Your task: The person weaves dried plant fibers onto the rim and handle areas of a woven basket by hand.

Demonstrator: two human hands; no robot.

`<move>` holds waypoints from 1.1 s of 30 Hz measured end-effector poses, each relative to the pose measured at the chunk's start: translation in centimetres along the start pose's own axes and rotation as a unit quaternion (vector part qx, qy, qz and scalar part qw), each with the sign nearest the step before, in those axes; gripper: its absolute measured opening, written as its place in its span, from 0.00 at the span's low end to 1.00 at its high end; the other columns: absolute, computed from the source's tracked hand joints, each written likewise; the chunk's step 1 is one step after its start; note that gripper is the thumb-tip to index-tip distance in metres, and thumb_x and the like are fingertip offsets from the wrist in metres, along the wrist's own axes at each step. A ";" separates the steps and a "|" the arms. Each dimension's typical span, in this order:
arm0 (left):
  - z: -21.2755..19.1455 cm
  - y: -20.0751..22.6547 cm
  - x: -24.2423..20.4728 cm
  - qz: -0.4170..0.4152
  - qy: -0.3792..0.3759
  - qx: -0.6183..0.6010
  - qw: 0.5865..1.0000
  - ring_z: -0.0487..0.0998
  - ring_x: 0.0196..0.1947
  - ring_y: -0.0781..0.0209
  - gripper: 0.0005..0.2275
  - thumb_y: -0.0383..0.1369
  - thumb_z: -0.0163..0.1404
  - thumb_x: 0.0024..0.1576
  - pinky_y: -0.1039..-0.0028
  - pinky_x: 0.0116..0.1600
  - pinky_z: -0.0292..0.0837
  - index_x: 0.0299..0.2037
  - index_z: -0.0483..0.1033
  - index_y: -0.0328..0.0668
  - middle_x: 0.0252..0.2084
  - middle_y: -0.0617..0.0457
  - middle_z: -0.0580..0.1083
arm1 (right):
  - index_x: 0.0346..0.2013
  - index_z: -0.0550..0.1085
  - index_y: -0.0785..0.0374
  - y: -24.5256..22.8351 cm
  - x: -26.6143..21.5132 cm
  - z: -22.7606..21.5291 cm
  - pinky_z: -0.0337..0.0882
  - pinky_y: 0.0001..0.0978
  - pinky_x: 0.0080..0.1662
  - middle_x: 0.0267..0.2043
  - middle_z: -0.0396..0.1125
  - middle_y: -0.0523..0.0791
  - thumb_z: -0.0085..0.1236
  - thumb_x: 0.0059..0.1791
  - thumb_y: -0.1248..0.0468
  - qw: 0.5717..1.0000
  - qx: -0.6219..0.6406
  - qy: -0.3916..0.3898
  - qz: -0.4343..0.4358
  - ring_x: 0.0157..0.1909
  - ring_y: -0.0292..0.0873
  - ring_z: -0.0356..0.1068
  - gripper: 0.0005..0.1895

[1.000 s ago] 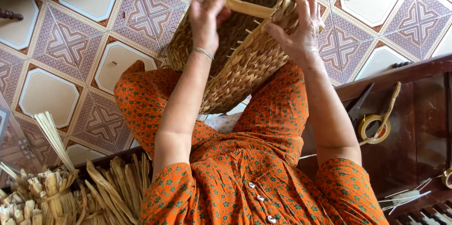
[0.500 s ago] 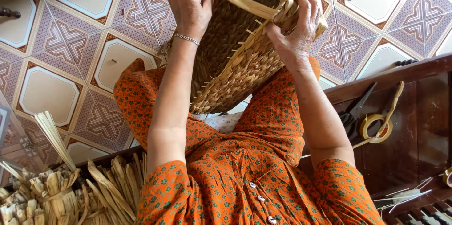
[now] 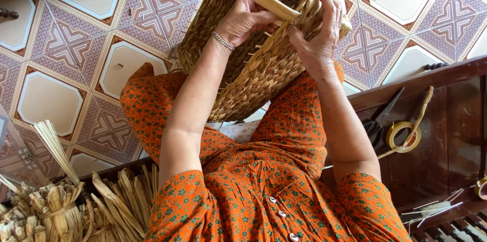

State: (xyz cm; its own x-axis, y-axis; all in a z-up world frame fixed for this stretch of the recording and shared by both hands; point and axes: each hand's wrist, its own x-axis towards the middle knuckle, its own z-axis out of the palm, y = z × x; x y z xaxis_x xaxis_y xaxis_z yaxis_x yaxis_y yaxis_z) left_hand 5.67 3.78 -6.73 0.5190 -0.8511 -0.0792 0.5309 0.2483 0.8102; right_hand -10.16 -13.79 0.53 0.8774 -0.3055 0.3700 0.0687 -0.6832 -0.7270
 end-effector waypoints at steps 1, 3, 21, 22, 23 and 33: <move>-0.1 0.1 0.3 -0.006 0.005 -0.004 1.000 0.84 0.43 0.58 0.17 0.30 0.65 0.57 0.65 0.47 0.86 0.52 0.75 0.31 0.44 0.43 0.80 | 0.74 0.55 0.62 0.1 0.0 0.0 0.66 0.45 0.74 0.69 0.58 0.51 0.72 0.50 0.71 1.000 0.014 0.000 0.004 0.73 0.50 0.60 0.44; 0.0 0.5 0.7 -0.020 0.016 -0.011 1.000 0.84 0.42 0.55 0.17 0.28 0.65 0.56 0.64 0.46 0.87 0.51 0.75 0.30 0.44 0.41 0.80 | 0.72 0.55 0.63 0.1 -0.1 0.1 0.63 0.46 0.75 0.69 0.58 0.52 0.72 0.49 0.72 1.000 0.025 0.006 -0.004 0.74 0.50 0.59 0.43; 2.9 1.7 2.4 -0.046 0.079 0.211 0.973 0.79 0.56 0.54 0.25 0.28 0.71 0.43 0.62 0.65 0.77 0.52 0.74 0.40 0.49 0.49 0.80 | 0.41 0.75 0.60 0.5 -0.6 0.6 0.56 0.58 0.77 0.79 0.48 0.56 0.62 0.50 0.71 0.999 -0.020 0.015 -0.036 0.80 0.59 0.52 0.07; 2.8 1.7 1.9 -0.039 0.069 0.169 0.982 0.78 0.57 0.54 0.26 0.28 0.70 0.45 0.63 0.66 0.75 0.54 0.74 0.41 0.51 0.49 0.79 | 0.41 0.75 0.59 0.3 -0.6 0.5 0.56 0.57 0.77 0.79 0.47 0.56 0.62 0.50 0.71 0.999 -0.015 0.012 -0.044 0.81 0.60 0.50 0.07; 2.5 1.8 1.3 -0.033 0.060 0.126 0.990 0.77 0.59 0.55 0.26 0.28 0.69 0.47 0.64 0.68 0.72 0.56 0.73 0.42 0.53 0.50 0.78 | 0.41 0.76 0.59 0.1 -0.7 0.3 0.56 0.58 0.77 0.79 0.47 0.56 0.62 0.50 0.70 0.999 -0.026 0.008 -0.043 0.81 0.60 0.50 0.07; 3.1 1.9 0.3 0.013 0.031 0.160 0.986 0.78 0.57 0.55 0.26 0.28 0.66 0.54 0.66 0.61 0.81 0.61 0.69 0.40 0.55 0.45 0.76 | 0.38 0.75 0.58 -1.0 -0.3 0.4 0.49 0.58 0.77 0.80 0.44 0.55 0.62 0.51 0.67 0.985 -0.151 0.032 -0.081 0.81 0.60 0.46 0.03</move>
State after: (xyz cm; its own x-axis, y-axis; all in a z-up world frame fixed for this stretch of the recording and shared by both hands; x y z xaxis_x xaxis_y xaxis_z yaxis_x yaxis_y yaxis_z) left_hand 4.71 2.57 -3.40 0.5756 -0.8135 -0.0827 0.2825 0.1028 0.9538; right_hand -10.32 -12.73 0.94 0.8342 -0.2108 0.5096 0.0523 -0.8896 -0.4537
